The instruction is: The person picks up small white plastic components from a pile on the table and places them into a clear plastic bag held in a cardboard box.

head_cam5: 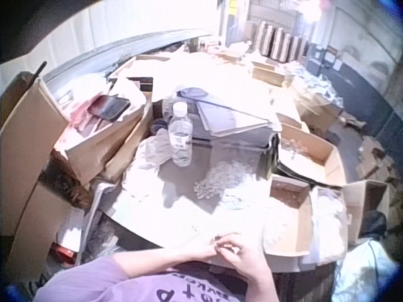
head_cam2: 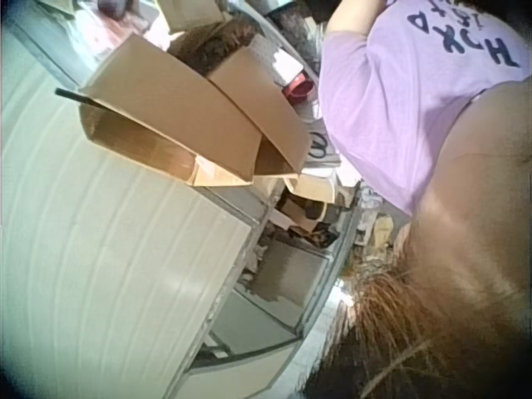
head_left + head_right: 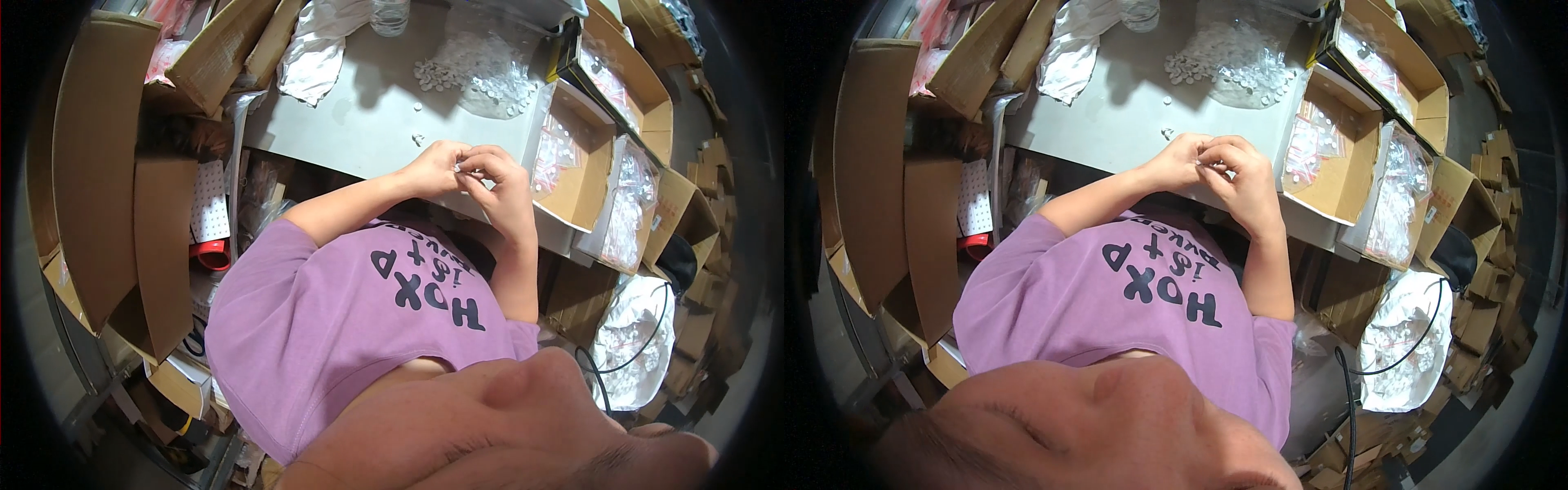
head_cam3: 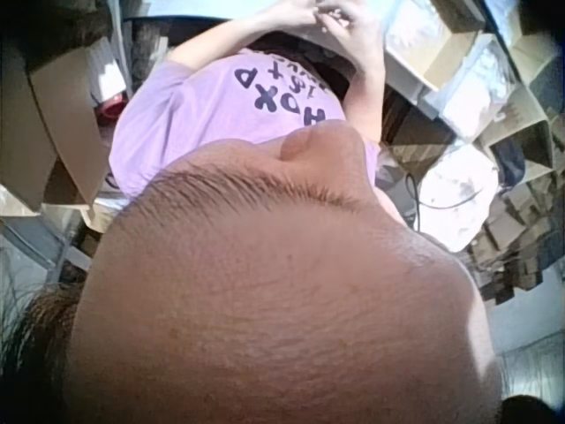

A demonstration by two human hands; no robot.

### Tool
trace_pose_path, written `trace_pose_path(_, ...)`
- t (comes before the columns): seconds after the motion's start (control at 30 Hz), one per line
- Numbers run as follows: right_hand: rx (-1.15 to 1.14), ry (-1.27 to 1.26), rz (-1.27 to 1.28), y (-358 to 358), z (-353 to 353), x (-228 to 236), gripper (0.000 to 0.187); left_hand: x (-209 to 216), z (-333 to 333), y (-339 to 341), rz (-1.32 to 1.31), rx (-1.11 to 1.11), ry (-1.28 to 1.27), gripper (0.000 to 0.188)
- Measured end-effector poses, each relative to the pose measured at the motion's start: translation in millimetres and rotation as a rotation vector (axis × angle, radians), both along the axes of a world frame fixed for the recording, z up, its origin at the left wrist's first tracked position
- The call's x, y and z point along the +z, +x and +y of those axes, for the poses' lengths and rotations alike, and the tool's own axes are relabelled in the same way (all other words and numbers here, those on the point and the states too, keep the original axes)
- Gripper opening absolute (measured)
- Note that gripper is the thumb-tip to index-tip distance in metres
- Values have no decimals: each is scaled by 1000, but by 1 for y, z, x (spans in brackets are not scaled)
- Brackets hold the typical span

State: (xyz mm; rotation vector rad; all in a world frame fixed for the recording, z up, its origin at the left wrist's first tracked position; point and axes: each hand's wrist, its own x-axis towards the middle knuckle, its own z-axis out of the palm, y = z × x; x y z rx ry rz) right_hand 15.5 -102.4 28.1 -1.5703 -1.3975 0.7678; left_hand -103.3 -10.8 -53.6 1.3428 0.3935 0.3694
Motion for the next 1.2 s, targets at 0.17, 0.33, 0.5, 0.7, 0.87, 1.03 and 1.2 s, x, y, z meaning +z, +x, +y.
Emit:
trace_pose_path(0.17, -26, 64, 65, 9, -9, -6, 15, 7, 2, 4, -54, -64, 1, 18)
trace_pose_path(0.33, -25, 72, 74, 15, -16, -4, 20, 19, 9, 2, -5, -153, 79, 20)
trace_pose_path(0.5, -3, 105, 126, 14, -17, -7, 25, 15, 8, 5, -58, -202, -15, 19)
trace_pose_path(0.7, 68, 107, -209, 13, -18, 3, 35, 10, 8, 4, -4, -293, -39, 22)
trace_pose_path(0.87, 20, 57, -189, 22, -21, -4, 41, 21, 12, 0, 7, -303, 44, 29)
trace_pose_path(1.03, 31, 54, -205, 13, -19, 9, 39, 19, 17, -1, -29, -327, 52, 32)
trace_pose_path(1.2, 92, 42, -204, 12, -18, 7, 34, 20, 18, 1, -14, -404, -4, 36)
